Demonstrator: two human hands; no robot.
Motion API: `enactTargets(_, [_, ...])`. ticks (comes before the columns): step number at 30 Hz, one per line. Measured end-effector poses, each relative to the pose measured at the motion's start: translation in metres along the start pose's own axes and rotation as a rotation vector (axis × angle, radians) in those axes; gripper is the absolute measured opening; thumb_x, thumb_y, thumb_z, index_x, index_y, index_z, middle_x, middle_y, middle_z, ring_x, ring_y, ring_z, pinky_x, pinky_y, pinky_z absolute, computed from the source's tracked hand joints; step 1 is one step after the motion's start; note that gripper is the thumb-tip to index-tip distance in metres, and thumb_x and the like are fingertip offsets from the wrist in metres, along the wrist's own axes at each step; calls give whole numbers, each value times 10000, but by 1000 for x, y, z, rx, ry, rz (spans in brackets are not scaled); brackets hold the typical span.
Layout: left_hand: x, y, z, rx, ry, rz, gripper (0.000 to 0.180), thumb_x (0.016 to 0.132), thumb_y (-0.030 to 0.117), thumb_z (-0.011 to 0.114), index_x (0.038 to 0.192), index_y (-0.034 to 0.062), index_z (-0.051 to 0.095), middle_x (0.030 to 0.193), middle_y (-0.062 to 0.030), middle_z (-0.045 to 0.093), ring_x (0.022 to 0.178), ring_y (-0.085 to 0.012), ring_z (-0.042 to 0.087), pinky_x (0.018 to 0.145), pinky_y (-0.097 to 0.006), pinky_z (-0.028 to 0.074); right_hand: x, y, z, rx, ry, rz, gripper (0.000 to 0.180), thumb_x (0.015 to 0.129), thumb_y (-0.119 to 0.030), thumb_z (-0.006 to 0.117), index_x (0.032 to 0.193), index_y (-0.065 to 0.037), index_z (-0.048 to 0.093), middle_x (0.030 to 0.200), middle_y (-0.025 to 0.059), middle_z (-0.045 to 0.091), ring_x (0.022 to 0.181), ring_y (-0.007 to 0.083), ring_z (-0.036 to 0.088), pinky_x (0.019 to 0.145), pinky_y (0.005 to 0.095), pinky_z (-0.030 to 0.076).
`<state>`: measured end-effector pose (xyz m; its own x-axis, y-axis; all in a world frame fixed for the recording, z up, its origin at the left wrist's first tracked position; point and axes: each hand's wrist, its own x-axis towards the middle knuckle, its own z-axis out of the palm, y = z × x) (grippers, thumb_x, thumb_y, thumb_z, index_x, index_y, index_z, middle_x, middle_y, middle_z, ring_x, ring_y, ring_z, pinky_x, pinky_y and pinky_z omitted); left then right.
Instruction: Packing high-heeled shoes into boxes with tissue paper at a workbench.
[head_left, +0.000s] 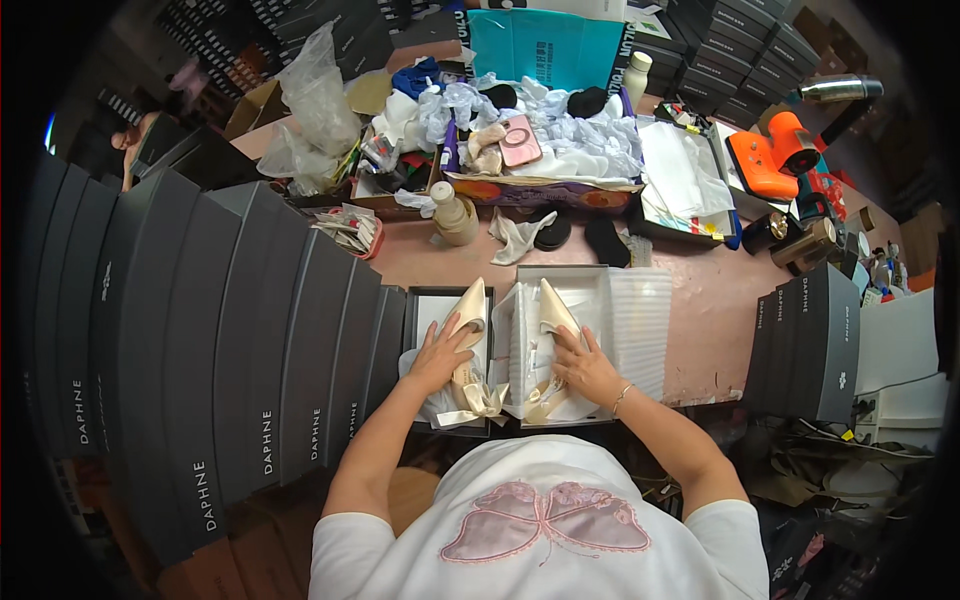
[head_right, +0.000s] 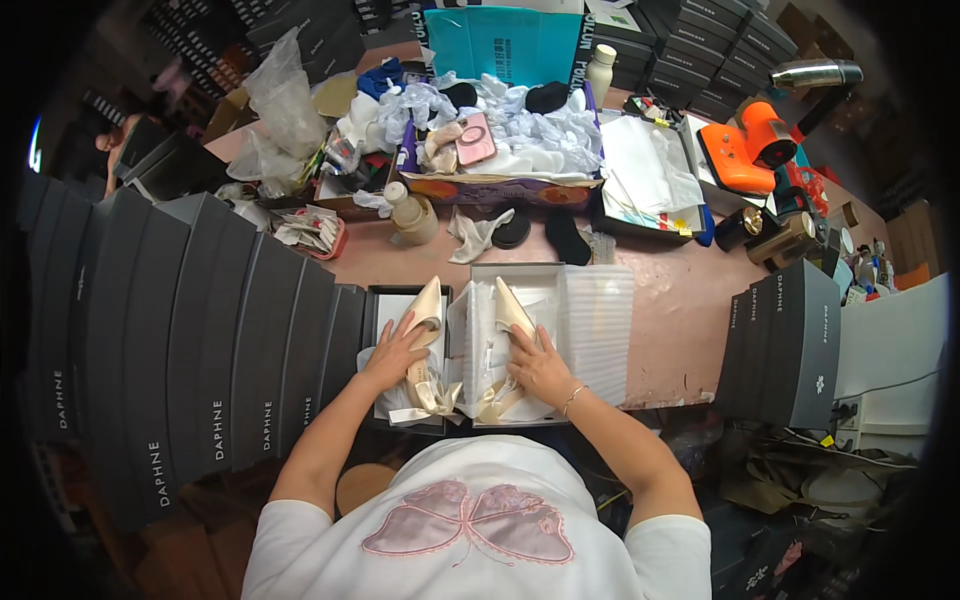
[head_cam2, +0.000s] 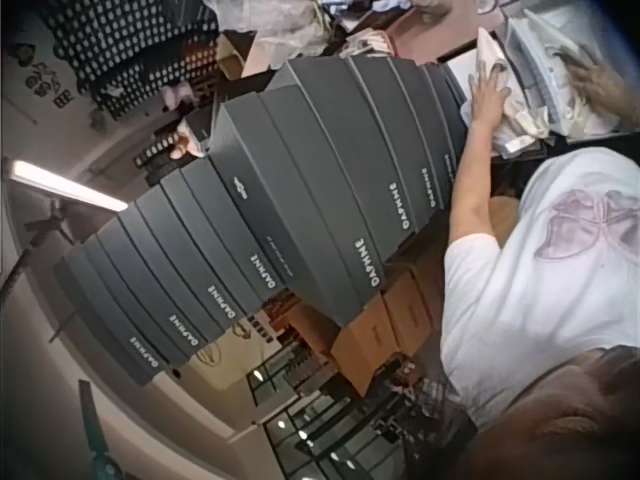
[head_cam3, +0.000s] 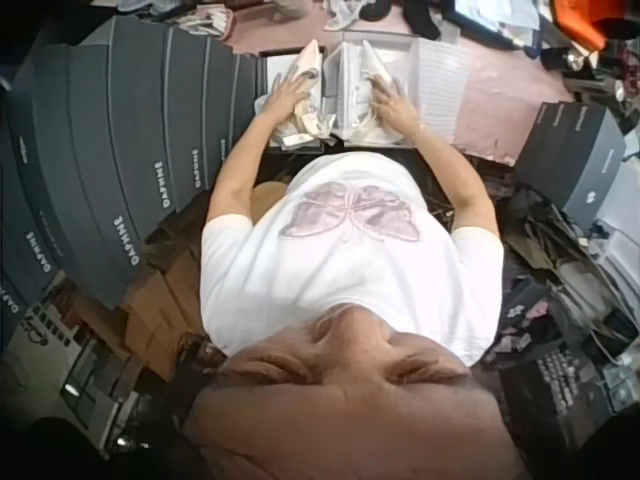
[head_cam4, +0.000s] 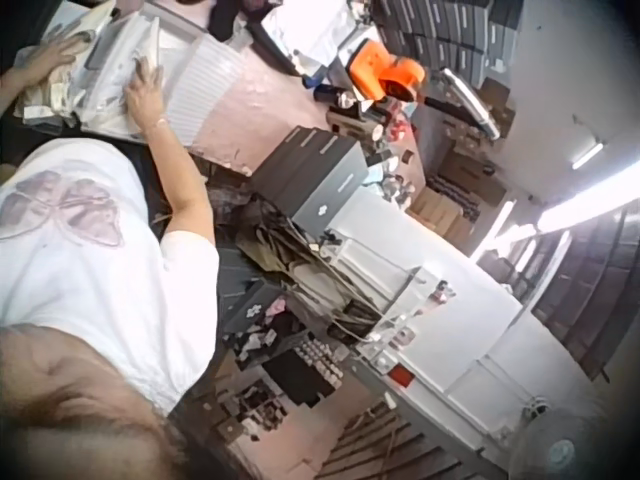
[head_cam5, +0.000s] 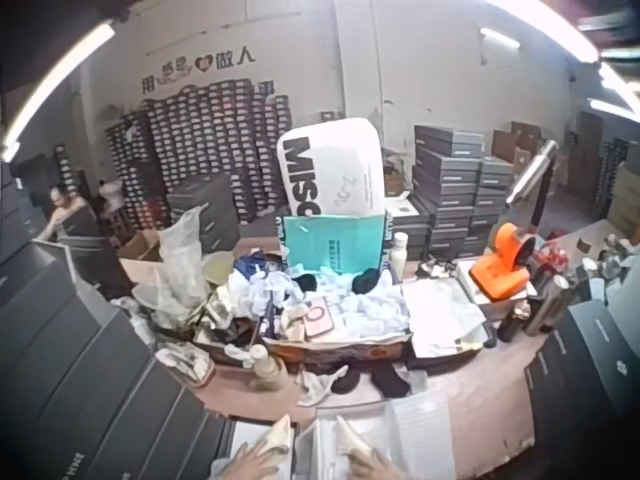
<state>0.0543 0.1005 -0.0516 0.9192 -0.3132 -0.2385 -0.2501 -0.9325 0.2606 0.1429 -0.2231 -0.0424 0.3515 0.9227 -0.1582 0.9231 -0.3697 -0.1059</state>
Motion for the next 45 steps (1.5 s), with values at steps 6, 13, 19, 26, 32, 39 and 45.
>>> enactTargets(6, [3,13,-70,-277,344,-47,361,755,120,700,1109,158,641,1277,-75,562,1391,-296,270,1111,-573,127,4,-7,24,-5,176,97,177,844,-204,530,975,-130,622,1298,93,509,1422,321,180,1071,641,192])
enactTargets(13, [10,37,-130,-905,486,-127,261,851,162,671,1097,90,623,1026,-45,663,951,-157,619,838,-286,488,-20,10,-55,713,553,237,429,739,-40,665,1156,-64,564,1155,104,587,1238,282,455,1010,488,340])
enactTargets(19, [-5,76,-144,-1637,195,-63,374,834,106,703,1180,46,574,1066,-45,630,985,-154,600,857,-310,507,-18,-3,-133,1469,670,309,216,872,0,537,1079,9,596,987,49,639,907,94,556,780,251,454])
enactTargets(26, [-5,91,-124,-1451,-28,-63,324,877,56,632,1194,26,567,1091,-55,629,1001,-143,608,891,-303,505,-8,-34,-132,1731,534,181,268,887,15,507,1150,27,554,1086,54,619,982,116,575,860,282,481])
enactTargets(32, [-8,97,-118,-1479,-116,-170,351,879,123,645,1203,16,565,1088,-55,634,989,-135,612,859,-284,502,-15,-31,-114,1795,449,289,269,902,-11,524,1168,17,552,1069,46,622,976,100,573,858,269,478])
enactTargets(39, [-5,109,-127,-1748,-107,-56,545,939,319,578,1347,-6,420,1019,-45,623,930,-105,590,841,-265,485,-14,-23,-105,2002,327,320,270,945,-148,551,1164,9,563,1046,32,630,949,84,570,827,235,464])
enactTargets(45, [5,106,-124,-2004,-164,-44,636,989,514,292,1363,7,382,974,-60,611,860,-109,595,774,-254,509,-8,-26,-117,2277,349,334,343,977,-207,481,1207,46,505,1103,148,617,979,230,645,784,346,565])
